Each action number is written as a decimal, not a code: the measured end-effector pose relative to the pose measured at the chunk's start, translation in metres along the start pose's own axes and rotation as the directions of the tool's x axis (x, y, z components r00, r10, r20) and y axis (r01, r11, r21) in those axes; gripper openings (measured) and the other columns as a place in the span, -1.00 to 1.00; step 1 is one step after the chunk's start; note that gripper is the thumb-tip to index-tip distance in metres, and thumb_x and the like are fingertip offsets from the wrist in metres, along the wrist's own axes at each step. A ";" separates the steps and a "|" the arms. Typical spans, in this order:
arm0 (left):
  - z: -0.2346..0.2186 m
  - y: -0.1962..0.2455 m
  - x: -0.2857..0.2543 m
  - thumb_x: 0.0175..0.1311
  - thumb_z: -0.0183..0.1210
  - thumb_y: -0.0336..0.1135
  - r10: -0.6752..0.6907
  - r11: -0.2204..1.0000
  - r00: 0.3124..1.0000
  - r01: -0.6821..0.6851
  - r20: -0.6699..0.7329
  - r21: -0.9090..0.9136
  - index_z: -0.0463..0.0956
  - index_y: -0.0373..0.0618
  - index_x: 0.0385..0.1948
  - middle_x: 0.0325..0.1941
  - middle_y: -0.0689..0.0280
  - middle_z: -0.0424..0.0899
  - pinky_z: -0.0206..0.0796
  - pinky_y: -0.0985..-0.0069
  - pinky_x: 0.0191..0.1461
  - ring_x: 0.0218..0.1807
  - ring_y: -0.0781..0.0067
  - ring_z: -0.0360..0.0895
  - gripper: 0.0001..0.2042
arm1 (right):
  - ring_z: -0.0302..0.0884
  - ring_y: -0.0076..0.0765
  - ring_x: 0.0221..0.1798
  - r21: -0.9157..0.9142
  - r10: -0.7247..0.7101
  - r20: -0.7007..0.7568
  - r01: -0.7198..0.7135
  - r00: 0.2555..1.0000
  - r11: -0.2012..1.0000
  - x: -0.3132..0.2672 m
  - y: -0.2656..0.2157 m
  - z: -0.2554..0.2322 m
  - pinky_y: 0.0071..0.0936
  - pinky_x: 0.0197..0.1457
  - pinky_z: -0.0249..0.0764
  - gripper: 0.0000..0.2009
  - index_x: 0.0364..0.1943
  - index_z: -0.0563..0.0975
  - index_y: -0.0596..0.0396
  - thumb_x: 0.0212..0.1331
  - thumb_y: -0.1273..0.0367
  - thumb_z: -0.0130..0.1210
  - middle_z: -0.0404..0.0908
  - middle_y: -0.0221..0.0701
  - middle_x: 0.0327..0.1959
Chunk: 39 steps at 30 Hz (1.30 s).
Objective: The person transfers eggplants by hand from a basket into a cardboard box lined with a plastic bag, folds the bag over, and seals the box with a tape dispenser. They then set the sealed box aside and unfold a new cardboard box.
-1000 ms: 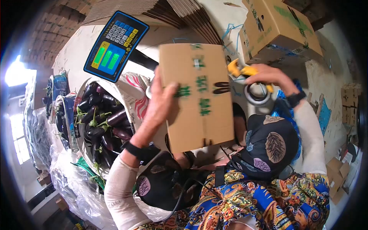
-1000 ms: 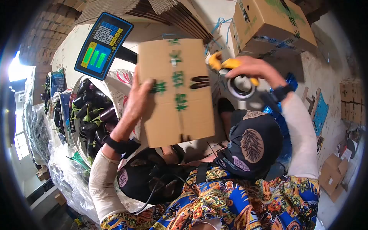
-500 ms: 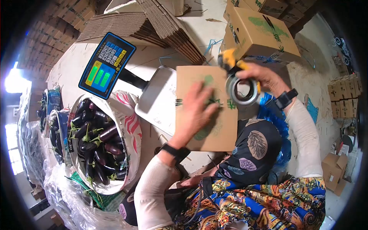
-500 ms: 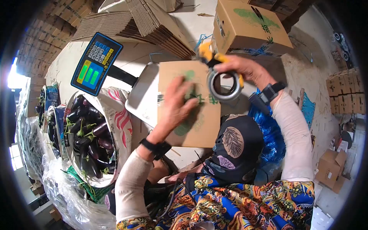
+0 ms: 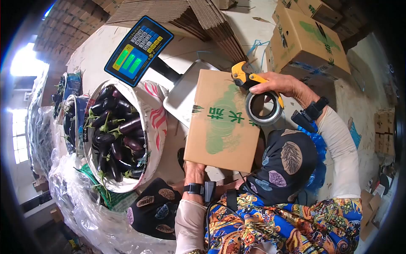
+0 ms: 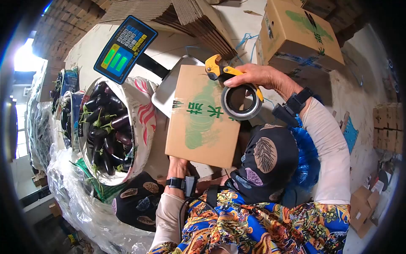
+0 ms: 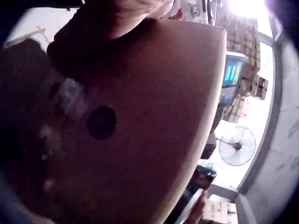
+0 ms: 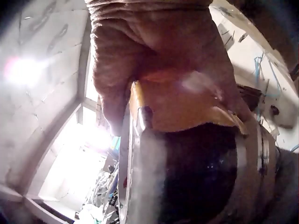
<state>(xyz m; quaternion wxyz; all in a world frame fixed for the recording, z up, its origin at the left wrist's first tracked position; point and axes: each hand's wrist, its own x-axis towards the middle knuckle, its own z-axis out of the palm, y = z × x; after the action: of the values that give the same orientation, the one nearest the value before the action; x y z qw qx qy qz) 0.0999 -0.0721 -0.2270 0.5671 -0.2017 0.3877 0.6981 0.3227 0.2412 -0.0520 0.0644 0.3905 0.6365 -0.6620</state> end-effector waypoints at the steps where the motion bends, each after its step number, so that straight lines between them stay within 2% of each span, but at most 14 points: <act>1: -0.001 0.011 -0.001 0.42 0.02 -0.23 0.098 0.994 0.995 -0.097 -0.022 0.052 0.46 -0.30 0.13 0.10 0.10 0.62 0.51 0.21 0.12 0.05 0.12 0.59 -0.62 | 0.44 -0.63 -0.31 0.022 -0.012 0.009 0.012 1.000 1.000 0.001 0.001 0.003 -0.63 -0.25 0.36 -0.53 -0.22 0.59 0.13 0.03 0.00 0.35 0.54 -0.55 -0.38; 7: 0.045 0.122 0.026 0.40 -0.10 -0.19 0.172 0.951 0.966 -0.214 0.191 0.223 0.39 -0.36 0.16 0.05 -0.03 0.60 0.53 0.15 0.09 0.02 0.06 0.62 -0.55 | 0.40 -0.63 -0.32 -0.007 -0.076 0.117 0.077 0.990 0.997 -0.019 0.017 0.002 -0.62 -0.26 0.37 -0.55 -0.11 0.52 0.19 -0.01 0.17 0.31 0.52 -0.54 -0.33; 9: 0.075 0.152 0.036 0.34 -0.01 -0.21 0.114 0.949 0.985 -0.147 0.130 0.279 0.34 -0.28 0.22 0.06 -0.01 0.58 0.49 0.26 0.14 0.02 0.10 0.61 -0.53 | 0.48 -0.54 -0.12 -0.164 -0.062 0.148 0.086 0.987 0.983 -0.031 0.011 -0.010 -0.55 0.00 0.41 -0.44 0.04 0.50 0.26 -0.06 0.22 0.30 0.60 -0.40 -0.17; 11: 0.118 0.158 0.033 0.37 0.04 -0.07 0.251 0.757 0.927 -0.368 0.279 0.540 0.38 -0.16 0.18 0.09 0.15 0.55 0.43 0.35 0.16 0.09 0.24 0.54 -0.55 | 0.52 -0.47 0.01 0.080 -0.012 -0.061 0.017 0.998 0.997 -0.059 -0.001 -0.006 -0.53 0.19 0.39 -0.35 0.15 0.45 0.26 -0.09 0.21 0.30 0.61 -0.35 -0.06; 13: 0.152 0.159 0.026 0.38 0.06 -0.05 0.258 0.590 0.889 -0.455 0.378 0.667 0.36 -0.15 0.25 0.19 0.15 0.51 0.35 0.39 0.23 0.16 0.31 0.50 -0.50 | 0.54 -0.41 0.07 0.269 -0.065 -0.014 0.066 0.998 0.961 -0.080 -0.024 -0.005 -0.50 0.27 0.38 -0.28 0.21 0.41 0.26 -0.12 0.22 0.30 0.60 -0.34 0.00; 15: 0.174 0.154 0.028 0.39 0.06 -0.02 0.357 0.217 0.845 -0.489 0.398 0.845 0.33 -0.18 0.26 0.17 0.20 0.52 0.29 0.45 0.25 0.16 0.37 0.46 -0.47 | 0.59 -0.44 -0.03 0.382 -0.083 -0.056 0.099 0.995 0.919 -0.076 -0.009 -0.010 -0.51 0.12 0.49 -0.34 0.17 0.42 0.25 -0.09 0.24 0.28 0.62 -0.36 -0.07; 16: 0.165 0.158 0.032 0.41 0.04 0.06 0.182 0.327 0.897 -0.442 0.404 0.835 0.39 -0.20 0.23 0.16 0.22 0.54 0.21 0.47 0.28 0.17 0.42 0.44 -0.45 | 0.60 -0.46 -0.06 0.395 -0.081 -0.072 0.103 0.994 0.913 -0.078 -0.013 -0.003 -0.52 0.07 0.52 -0.36 0.16 0.43 0.25 -0.08 0.23 0.28 0.63 -0.37 -0.09; 17: 0.160 0.156 0.038 0.43 0.01 0.10 0.227 0.330 0.887 -0.458 0.402 0.825 0.44 -0.20 0.19 0.11 0.23 0.57 0.22 0.49 0.27 0.15 0.42 0.45 -0.45 | 0.61 -0.49 -0.10 0.410 -0.078 -0.087 0.107 0.993 0.906 -0.077 -0.015 0.003 -0.54 0.02 0.55 -0.37 0.14 0.44 0.25 -0.06 0.22 0.28 0.63 -0.37 -0.11; 20: 0.155 0.163 0.055 0.46 -0.05 0.10 0.132 0.087 0.882 -0.466 0.453 0.881 0.39 -0.23 0.21 0.10 0.18 0.57 0.27 0.49 0.23 0.10 0.42 0.48 -0.44 | 0.61 -0.56 -0.17 0.386 -0.007 -0.022 0.015 1.000 0.922 -0.056 0.005 -0.001 -0.56 -0.11 0.63 -0.48 0.06 0.47 0.23 0.09 0.19 0.30 0.61 -0.41 -0.19; 23: 0.165 0.158 0.049 0.47 -0.09 0.09 0.044 0.280 0.938 -0.343 0.345 0.897 0.34 -0.22 0.24 0.08 0.16 0.57 0.28 0.46 0.23 0.09 0.37 0.50 -0.44 | 0.60 -0.61 -0.25 0.416 0.029 -0.005 -0.024 1.000 0.909 -0.053 0.005 0.001 -0.57 -0.13 0.63 -0.54 0.01 0.47 0.23 0.13 0.22 0.31 0.60 -0.46 -0.23; 25: 0.164 0.153 0.035 0.48 -0.13 0.08 0.051 0.248 0.948 -0.316 0.313 0.916 0.30 -0.18 0.25 0.13 0.12 0.51 0.27 0.38 0.26 0.15 0.29 0.45 -0.46 | 0.60 -0.62 -0.28 0.409 0.010 0.017 -0.016 1.000 0.912 -0.044 0.007 0.005 -0.61 -0.13 0.62 -0.54 0.01 0.47 0.23 0.13 0.22 0.30 0.60 -0.46 -0.25; 32: 0.139 0.132 0.031 0.43 0.05 -0.10 0.051 0.483 0.915 -0.374 0.401 0.792 0.10 -0.19 0.37 0.21 0.09 0.43 0.23 0.35 0.31 0.21 0.30 0.39 -0.41 | 0.49 -0.59 -0.39 -0.385 0.099 -0.157 -0.153 0.983 0.910 -0.040 -0.078 0.024 -0.58 -0.31 0.41 -0.54 -0.26 0.52 0.20 -0.01 0.06 0.33 0.55 -0.48 -0.43; 37: 0.131 0.107 0.044 0.40 0.06 -0.11 0.104 0.295 0.876 -0.480 0.471 0.826 0.09 -0.28 0.35 0.16 -0.09 0.44 0.21 0.27 0.32 0.23 0.06 0.39 -0.38 | 0.53 -0.40 -0.20 -0.509 -0.170 -0.140 0.076 0.976 0.857 -0.020 -0.085 0.062 -0.43 -0.12 0.47 -0.32 -0.03 0.46 0.15 -0.14 -0.03 0.43 0.55 -0.36 -0.28; 39: 0.133 0.106 0.050 0.41 0.06 -0.09 0.281 -0.033 0.752 -0.613 0.596 0.789 0.14 -0.33 0.32 0.16 -0.11 0.44 0.23 0.23 0.30 0.21 0.01 0.41 -0.40 | 0.56 -0.31 -0.17 -0.619 -0.300 -0.173 0.134 0.938 0.774 -0.023 -0.096 0.084 -0.32 -0.04 0.50 -0.31 0.01 0.41 0.13 -0.12 0.00 0.46 0.58 -0.26 -0.25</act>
<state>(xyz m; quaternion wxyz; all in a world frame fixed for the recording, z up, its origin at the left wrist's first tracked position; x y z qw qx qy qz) 0.0064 0.0566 -0.1475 0.3383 0.4424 0.7040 0.4407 0.2459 0.1740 0.0286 0.0218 0.3574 0.8562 -0.3725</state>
